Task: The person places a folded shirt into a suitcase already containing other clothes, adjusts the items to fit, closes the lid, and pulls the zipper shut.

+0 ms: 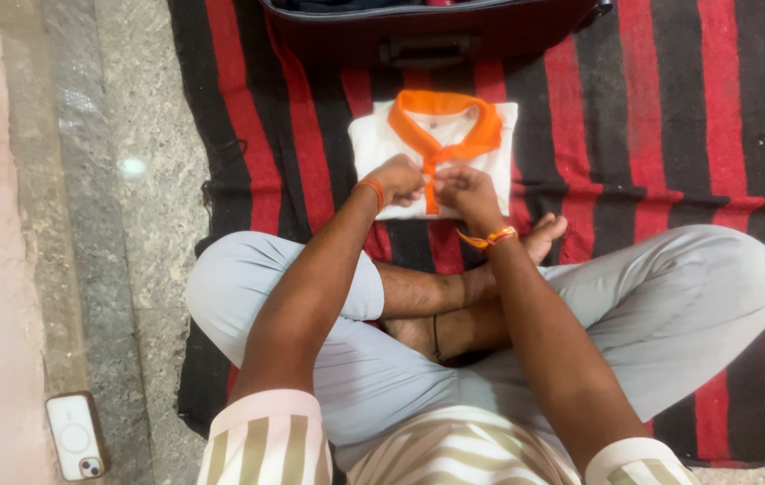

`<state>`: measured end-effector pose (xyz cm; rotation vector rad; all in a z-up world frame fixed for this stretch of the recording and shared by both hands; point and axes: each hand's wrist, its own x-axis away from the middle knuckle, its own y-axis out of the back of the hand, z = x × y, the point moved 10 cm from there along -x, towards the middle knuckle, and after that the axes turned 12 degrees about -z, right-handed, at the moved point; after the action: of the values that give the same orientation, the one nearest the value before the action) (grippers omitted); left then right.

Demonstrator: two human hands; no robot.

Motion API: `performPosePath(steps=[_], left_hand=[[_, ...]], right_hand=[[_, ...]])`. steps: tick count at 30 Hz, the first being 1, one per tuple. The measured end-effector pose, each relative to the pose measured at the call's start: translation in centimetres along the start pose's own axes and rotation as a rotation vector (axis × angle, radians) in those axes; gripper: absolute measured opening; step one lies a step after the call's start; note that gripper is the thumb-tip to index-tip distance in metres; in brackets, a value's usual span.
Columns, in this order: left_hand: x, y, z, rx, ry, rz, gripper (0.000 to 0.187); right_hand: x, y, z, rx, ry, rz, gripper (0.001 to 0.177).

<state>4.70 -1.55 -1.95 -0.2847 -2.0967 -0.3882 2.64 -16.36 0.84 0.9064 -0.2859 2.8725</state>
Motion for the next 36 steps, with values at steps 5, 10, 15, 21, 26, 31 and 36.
performPosePath(steps=[5,10,15,21,26,31,36], left_hand=[[-1.7,-0.8,0.3,0.056,-0.031,0.011,0.013],[-3.3,-1.6,1.3,0.079,-0.04,0.039,0.009],[-2.7,-1.4,1.1,0.056,-0.009,0.069,0.01],[-0.7,-1.2,0.0,-0.008,-0.017,0.074,0.012],[1.4,0.0,-3.2,-0.328,-0.265,-0.084,0.022],[2.5,0.5,-5.0,-0.561,-0.452,-0.239,0.033],[2.4,-0.4,-4.6,-0.607,-0.513,-0.07,0.025]], right_hand=[[2.9,-0.2,4.6,0.516,0.4,-0.21,0.014],[3.5,-0.9,6.4,0.374,0.489,-0.208,0.021],[3.2,-1.3,6.2,0.543,0.488,-0.192,0.022],[3.0,-1.2,6.1,0.559,0.555,-0.222,0.024],[2.7,-0.8,5.3,0.557,0.601,-0.281,0.022],[1.6,0.6,2.8,-0.084,0.133,-0.301,0.018],[2.1,0.1,4.4,0.283,0.177,-0.374,0.011]])
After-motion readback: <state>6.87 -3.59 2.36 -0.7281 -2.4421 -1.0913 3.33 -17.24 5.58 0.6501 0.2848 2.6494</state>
